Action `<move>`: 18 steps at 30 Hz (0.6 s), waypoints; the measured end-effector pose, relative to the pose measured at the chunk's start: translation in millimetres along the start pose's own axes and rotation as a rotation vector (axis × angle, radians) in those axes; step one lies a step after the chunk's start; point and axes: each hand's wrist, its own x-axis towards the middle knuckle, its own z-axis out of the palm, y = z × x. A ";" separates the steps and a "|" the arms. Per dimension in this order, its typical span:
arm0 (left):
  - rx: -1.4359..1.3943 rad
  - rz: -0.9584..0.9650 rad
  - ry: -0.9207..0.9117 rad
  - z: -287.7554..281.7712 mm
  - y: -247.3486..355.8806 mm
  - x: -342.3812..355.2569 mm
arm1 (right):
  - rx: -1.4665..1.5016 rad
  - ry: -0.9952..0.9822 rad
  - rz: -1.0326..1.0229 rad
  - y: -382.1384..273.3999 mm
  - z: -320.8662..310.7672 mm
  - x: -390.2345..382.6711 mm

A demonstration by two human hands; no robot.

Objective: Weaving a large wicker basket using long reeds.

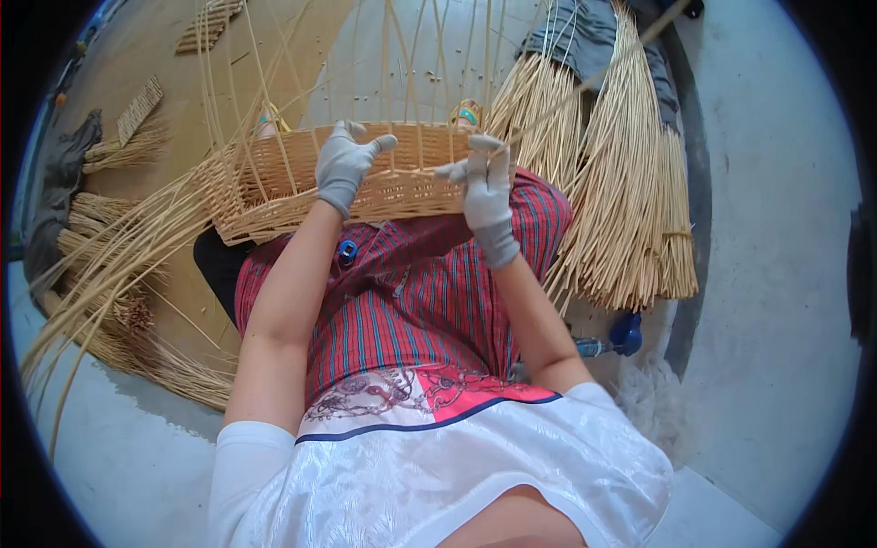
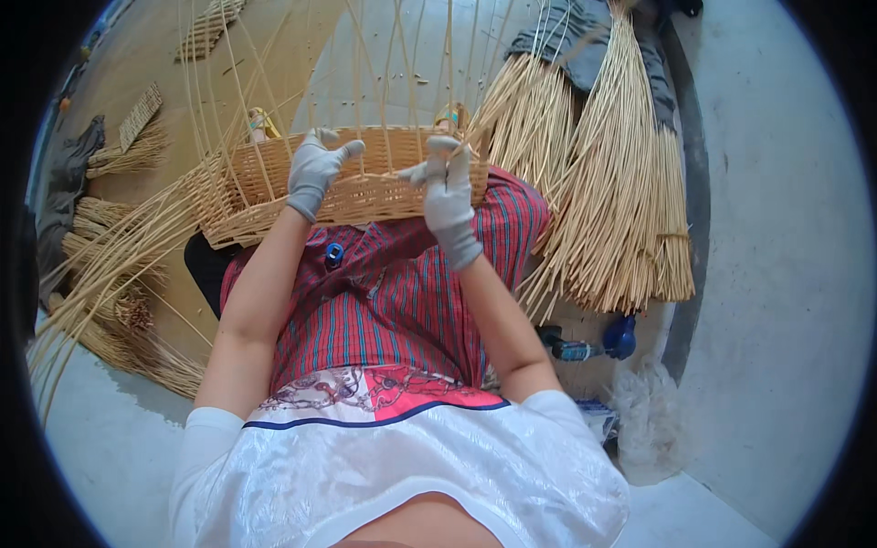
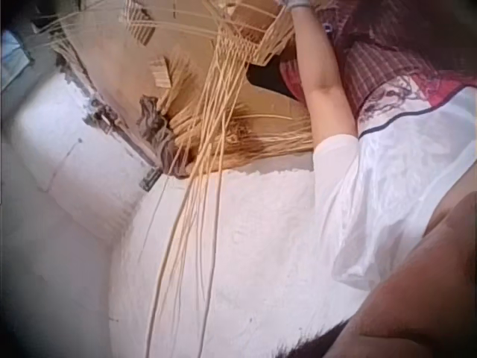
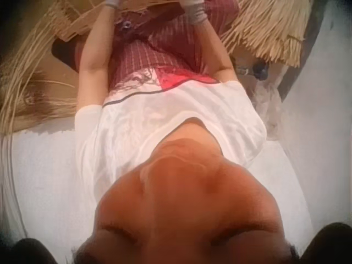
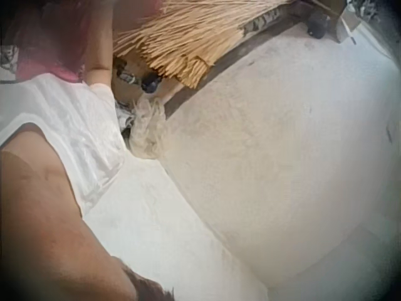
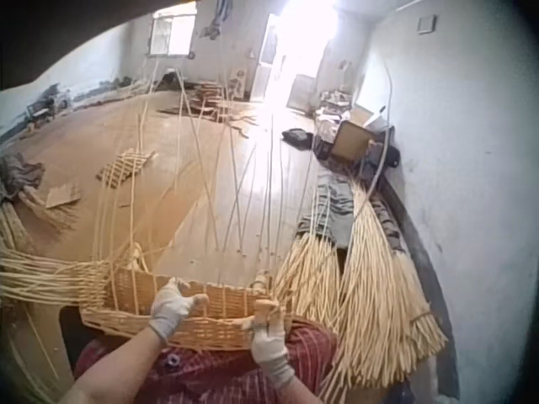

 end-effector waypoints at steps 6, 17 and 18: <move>-0.027 0.317 -0.009 33.4 14.4 -22.8 | 0.221 0.452 0.465 -25.6 -57.7 -7.2; -0.162 -0.342 -0.498 89.4 21.6 -17.0 | -1.164 -0.304 -0.318 -32.7 -16.3 144.5; -0.187 -0.323 -0.502 89.8 23.0 -17.0 | -1.049 -0.251 -0.161 -36.1 -38.3 127.2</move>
